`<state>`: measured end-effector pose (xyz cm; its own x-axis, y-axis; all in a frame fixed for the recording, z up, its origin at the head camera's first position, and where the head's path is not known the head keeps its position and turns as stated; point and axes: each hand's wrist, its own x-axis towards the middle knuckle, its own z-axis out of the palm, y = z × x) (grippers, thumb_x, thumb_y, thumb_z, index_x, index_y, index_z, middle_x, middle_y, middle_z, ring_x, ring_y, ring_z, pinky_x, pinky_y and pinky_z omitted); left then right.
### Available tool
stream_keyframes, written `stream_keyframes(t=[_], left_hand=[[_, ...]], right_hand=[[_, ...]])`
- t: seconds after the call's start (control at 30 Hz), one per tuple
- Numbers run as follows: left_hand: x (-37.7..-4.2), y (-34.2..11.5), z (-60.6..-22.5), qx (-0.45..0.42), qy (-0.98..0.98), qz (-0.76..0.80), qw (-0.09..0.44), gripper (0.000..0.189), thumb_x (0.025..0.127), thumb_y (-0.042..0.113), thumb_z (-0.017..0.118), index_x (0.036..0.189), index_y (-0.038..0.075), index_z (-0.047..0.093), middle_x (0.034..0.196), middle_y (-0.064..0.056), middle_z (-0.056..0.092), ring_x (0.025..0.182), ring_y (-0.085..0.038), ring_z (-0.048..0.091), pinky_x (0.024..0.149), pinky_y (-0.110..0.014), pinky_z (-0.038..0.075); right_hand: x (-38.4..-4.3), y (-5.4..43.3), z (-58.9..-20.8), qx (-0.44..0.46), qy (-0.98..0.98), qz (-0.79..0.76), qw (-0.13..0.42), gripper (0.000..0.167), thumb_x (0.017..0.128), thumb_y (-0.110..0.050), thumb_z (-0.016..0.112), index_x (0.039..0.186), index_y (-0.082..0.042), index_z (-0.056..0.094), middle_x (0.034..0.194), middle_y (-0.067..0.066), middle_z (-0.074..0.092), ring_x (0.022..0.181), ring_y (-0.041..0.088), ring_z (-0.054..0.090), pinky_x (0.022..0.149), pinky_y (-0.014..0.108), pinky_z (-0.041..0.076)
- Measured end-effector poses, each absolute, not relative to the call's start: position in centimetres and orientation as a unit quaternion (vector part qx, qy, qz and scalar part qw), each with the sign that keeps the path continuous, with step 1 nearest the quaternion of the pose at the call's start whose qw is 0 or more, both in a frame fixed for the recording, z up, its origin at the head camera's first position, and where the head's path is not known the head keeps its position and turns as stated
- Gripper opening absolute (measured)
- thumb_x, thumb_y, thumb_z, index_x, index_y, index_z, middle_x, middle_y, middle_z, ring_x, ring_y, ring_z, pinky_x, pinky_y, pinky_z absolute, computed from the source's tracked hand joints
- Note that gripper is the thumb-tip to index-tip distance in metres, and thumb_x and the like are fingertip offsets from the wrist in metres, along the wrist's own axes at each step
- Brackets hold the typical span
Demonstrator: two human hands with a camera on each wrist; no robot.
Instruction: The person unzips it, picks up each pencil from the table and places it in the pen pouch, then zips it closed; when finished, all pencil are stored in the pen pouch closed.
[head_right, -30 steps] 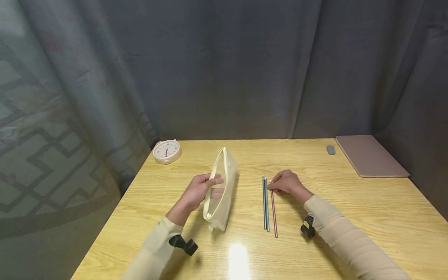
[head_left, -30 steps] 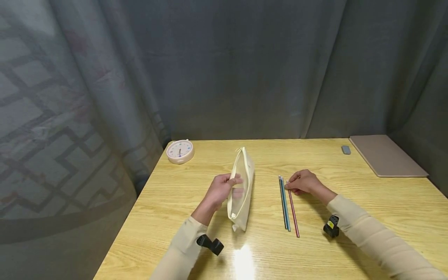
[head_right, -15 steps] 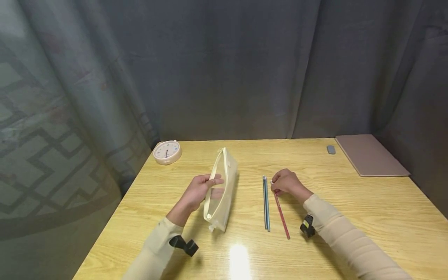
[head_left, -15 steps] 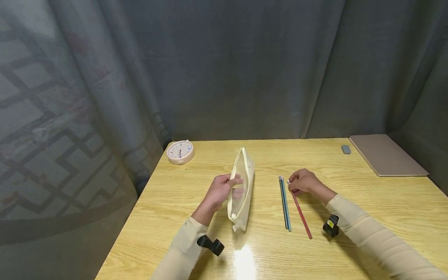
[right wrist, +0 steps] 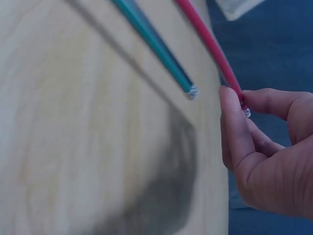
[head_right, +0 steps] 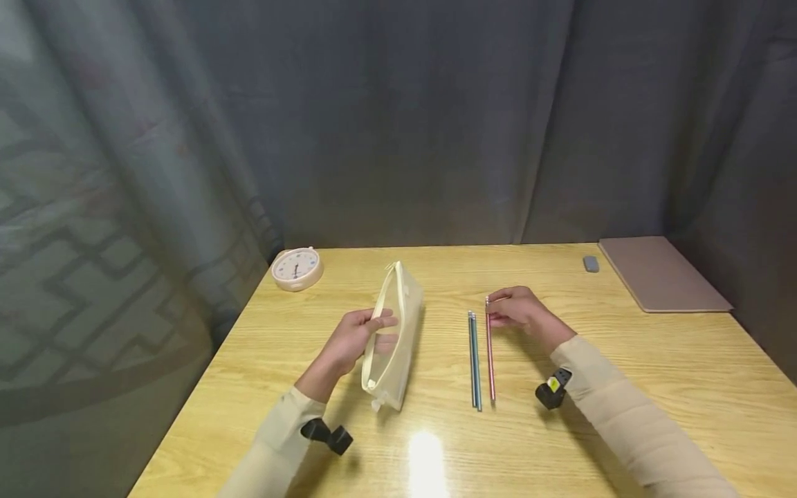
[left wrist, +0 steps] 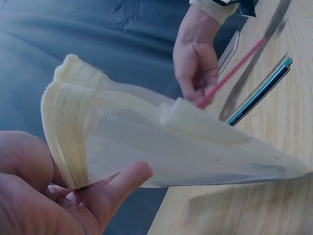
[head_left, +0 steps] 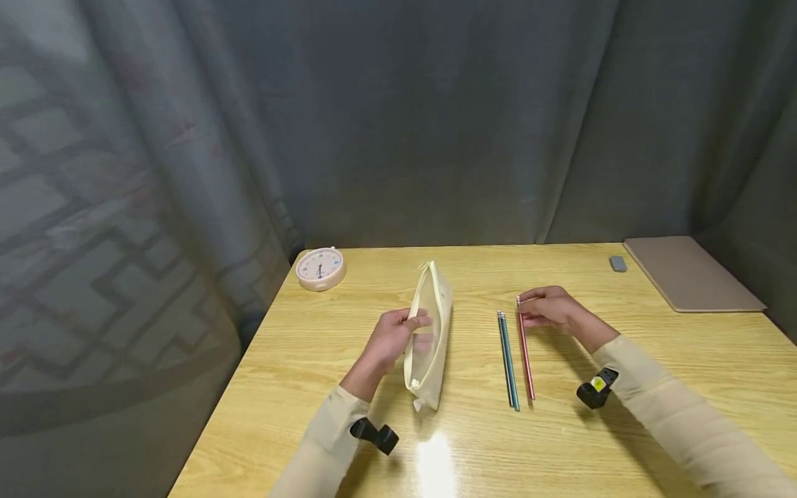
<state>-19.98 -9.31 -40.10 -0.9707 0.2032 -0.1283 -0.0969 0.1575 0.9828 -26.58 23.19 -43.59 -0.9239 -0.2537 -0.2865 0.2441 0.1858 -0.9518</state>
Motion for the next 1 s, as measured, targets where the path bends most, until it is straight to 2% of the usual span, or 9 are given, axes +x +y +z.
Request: stream_keyframes(t=[0.17,0.4,0.67,0.87,1.0], left_hand=[[-19.9,-9.6,-40.1,0.035,0.756,0.644,0.112,0.036,0.108,0.004,0.045,0.138,-0.012,0.056,0.134,-0.028,0.064,0.103,-0.04,0.074,0.082,-0.039,0.066],[-19.9,-9.5,-39.9,0.029,0.755,0.646,0.113,0.036,0.107,0.005,0.046,0.137,-0.012,0.057,0.133,-0.027,0.065,0.102,-0.039,0.074,0.08,-0.039,0.067],[-19.8,-9.2,-40.0,0.028,0.754,0.646,0.114,0.036,0.108,0.005,0.046,0.138,-0.011,0.057,0.132,-0.027,0.066,0.101,-0.039,0.075,0.081,-0.038,0.066],[-19.8,-8.9,-39.9,0.033,0.754,0.647,0.112,0.036,0.107,0.005,0.047,0.138,-0.011,0.057,0.132,-0.027,0.066,0.102,-0.04,0.074,0.082,-0.038,0.066],[-19.7,-8.6,-39.9,0.033,0.753,0.648,0.111,0.036,0.107,0.005,0.047,0.137,-0.011,0.058,0.131,-0.026,0.066,0.101,-0.039,0.075,0.081,-0.036,0.066]], right_hand=[[-27.0,23.1,-42.2,-0.002,0.691,-0.697,0.19,0.046,0.102,0.001,0.055,0.142,0.018,0.038,0.085,-0.003,0.067,0.074,0.004,0.069,0.076,0.019,0.064],[-27.4,22.8,-40.6,-0.016,0.643,-0.742,0.187,0.011,0.101,0.005,0.054,0.111,0.0,0.057,0.085,0.0,0.07,0.074,0.007,0.072,0.075,0.019,0.064],[-27.3,21.5,-38.9,-0.034,0.616,-0.764,0.19,0.011,0.102,0.005,0.054,0.11,-0.002,0.058,0.088,0.001,0.071,0.079,0.009,0.073,0.077,0.021,0.064],[-26.8,19.6,-37.4,-0.058,0.607,-0.769,0.193,0.019,0.103,0.005,0.053,0.101,-0.01,0.064,0.088,0.001,0.071,0.081,0.009,0.073,0.078,0.021,0.064],[-26.5,18.3,-36.6,-0.068,0.61,-0.766,0.192,0.013,0.103,0.005,0.053,0.112,-0.002,0.058,0.089,0.0,0.071,0.081,0.009,0.073,0.079,0.021,0.064]])
